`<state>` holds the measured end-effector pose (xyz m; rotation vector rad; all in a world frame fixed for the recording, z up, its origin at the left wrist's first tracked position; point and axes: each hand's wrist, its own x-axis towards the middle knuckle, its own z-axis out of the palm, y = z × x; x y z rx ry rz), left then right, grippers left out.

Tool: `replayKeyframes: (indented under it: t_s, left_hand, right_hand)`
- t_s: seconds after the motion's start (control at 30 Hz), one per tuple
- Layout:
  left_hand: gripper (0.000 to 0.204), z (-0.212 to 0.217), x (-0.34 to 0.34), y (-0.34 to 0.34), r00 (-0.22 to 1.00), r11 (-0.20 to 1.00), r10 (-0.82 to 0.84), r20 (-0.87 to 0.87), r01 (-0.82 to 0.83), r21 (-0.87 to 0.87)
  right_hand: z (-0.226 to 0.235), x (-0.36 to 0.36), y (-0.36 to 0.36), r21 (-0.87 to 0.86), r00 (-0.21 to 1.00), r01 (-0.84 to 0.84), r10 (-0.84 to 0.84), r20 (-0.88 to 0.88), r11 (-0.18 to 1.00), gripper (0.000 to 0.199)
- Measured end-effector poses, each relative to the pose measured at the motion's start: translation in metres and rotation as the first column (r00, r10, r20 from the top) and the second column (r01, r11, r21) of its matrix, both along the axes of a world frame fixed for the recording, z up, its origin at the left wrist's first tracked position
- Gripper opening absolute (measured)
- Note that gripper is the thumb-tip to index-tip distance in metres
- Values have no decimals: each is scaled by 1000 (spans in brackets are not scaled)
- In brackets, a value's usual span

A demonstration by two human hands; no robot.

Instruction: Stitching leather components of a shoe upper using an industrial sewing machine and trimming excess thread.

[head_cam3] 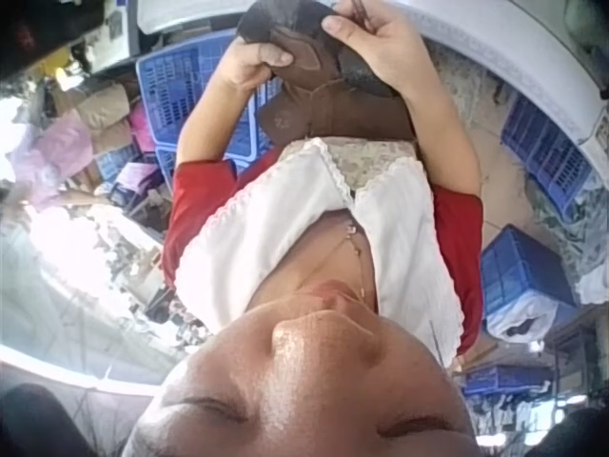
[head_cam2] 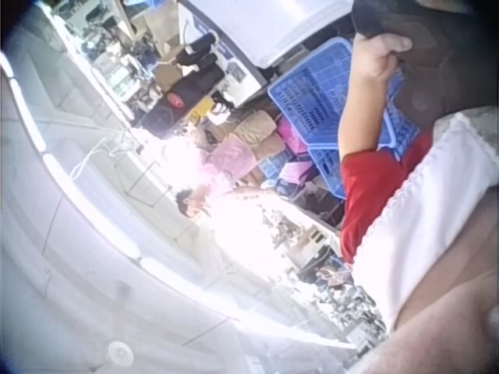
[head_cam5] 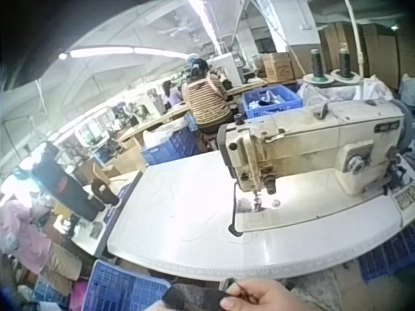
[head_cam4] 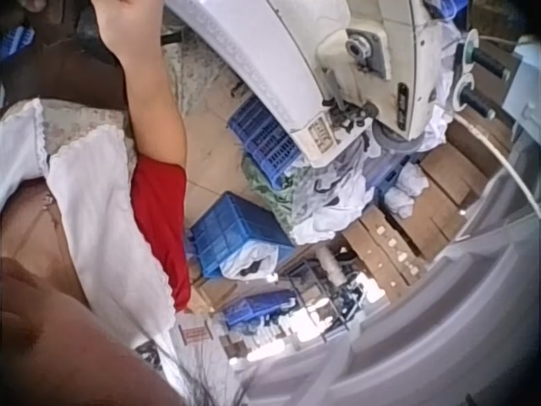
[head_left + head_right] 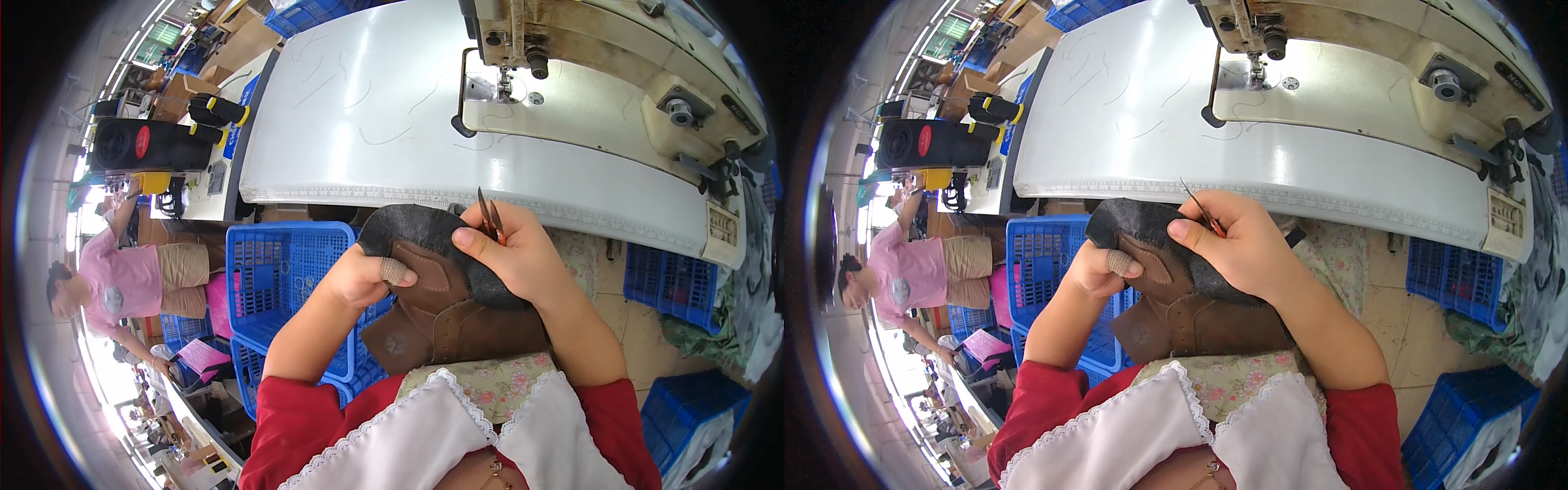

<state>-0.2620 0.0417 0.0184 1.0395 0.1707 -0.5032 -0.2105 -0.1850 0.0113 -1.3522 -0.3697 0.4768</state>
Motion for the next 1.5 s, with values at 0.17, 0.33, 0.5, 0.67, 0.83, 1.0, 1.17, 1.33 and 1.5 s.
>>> replayKeyframes:
  t_s: [0.17,0.33,0.5,0.67,0.83,1.0,1.17,1.33,1.5]
  left_hand:
    - [62,4,0,-3,1000,1000,-22,-4,22,-15]
    - [63,-1,0,-3,1000,1000,-21,-5,21,1]
    - [63,-3,-4,-4,1000,999,15,5,-14,-41]
    - [64,2,-2,-5,1000,1000,-1,14,1,-11]
    - [65,1,-4,-5,1000,1000,-3,23,3,7]
    - [66,14,-2,-14,997,999,54,49,-54,-2]
    - [62,16,3,-11,995,992,98,-26,-96,85]
    - [61,15,4,-12,989,992,113,-90,-107,73]
    - [61,18,7,-22,988,992,101,-115,-91,92]
  right_hand:
    - [-3,-1,3,18,995,1,1,-103,1000,21]
    - [-16,1,6,91,980,-34,51,-195,995,19]
    - [-15,-2,6,111,967,-40,67,-246,993,19]
    - [-15,0,4,97,978,-77,95,-188,992,21]
    - [-12,1,3,38,979,-86,91,-184,996,22]
    - [-11,3,0,144,918,22,37,-395,989,18]
    - [-32,9,-4,271,901,50,73,-427,961,14]
    - [-18,12,-2,129,925,38,14,-380,991,17]
    - [0,20,1,-75,981,-43,28,-190,996,22]
